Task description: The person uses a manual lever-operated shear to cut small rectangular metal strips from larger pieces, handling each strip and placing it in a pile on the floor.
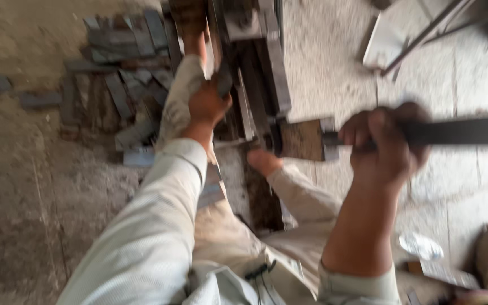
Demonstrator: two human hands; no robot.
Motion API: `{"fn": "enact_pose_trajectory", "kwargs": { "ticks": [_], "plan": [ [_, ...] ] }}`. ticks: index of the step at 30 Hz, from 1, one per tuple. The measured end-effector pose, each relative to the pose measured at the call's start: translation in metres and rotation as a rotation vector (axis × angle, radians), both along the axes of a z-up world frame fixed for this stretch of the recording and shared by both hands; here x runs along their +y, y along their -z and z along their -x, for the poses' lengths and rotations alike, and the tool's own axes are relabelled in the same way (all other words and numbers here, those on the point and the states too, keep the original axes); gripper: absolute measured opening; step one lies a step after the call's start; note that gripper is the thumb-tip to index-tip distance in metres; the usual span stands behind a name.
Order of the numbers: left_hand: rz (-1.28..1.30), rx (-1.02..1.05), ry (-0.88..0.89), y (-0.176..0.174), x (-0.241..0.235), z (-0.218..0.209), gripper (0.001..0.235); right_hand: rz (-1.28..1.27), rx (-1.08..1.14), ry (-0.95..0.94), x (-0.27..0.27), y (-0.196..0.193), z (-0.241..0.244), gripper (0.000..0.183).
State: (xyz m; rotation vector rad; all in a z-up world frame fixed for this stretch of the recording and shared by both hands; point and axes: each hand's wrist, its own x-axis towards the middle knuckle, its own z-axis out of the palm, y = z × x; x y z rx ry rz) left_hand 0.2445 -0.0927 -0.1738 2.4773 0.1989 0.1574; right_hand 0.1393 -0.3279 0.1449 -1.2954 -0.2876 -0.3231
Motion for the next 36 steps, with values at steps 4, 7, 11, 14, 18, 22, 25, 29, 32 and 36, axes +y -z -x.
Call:
{"fn": "enact_pose_trajectory", "kwargs": {
  "ticks": [4,7,11,14,18,22,25,29,32,36],
  "plan": [
    [0.025,0.046,-0.016,0.003,-0.001,-0.009,0.068,0.119,-0.197,0.004,-0.010,0.020,0.040,0.016],
    [-0.007,0.126,-0.006,0.023,0.001,-0.003,0.060,0.099,-0.204,-0.053,-0.017,0.021,0.041,0.014],
    [0.141,-0.006,-0.074,0.050,0.011,-0.007,0.044,0.121,-0.141,-0.012,-0.019,0.015,0.029,0.019],
    [0.394,-0.027,-0.123,0.073,0.018,-0.011,0.033,0.117,-0.045,-0.048,-0.014,0.008,-0.003,0.021],
    [0.496,-0.121,-0.020,0.091,0.039,-0.011,0.028,0.129,0.049,-0.081,0.002,0.000,-0.045,0.019],
    [0.500,0.044,0.139,0.067,0.039,0.000,0.039,0.168,0.062,-0.098,0.013,-0.009,-0.072,0.022],
    [0.386,0.182,0.203,0.035,0.030,0.005,0.071,0.140,0.080,-0.112,0.015,-0.009,-0.081,0.024],
    [0.282,-0.005,0.240,0.010,0.020,0.001,0.091,0.157,0.076,-0.150,0.016,-0.008,-0.089,0.025],
    [0.283,0.038,0.159,0.009,0.014,-0.003,0.090,0.149,0.083,-0.180,0.017,-0.009,-0.093,0.027],
    [0.278,0.077,0.122,0.017,0.013,-0.013,0.090,0.159,0.072,-0.195,0.018,-0.008,-0.099,0.027]
  ]
}}
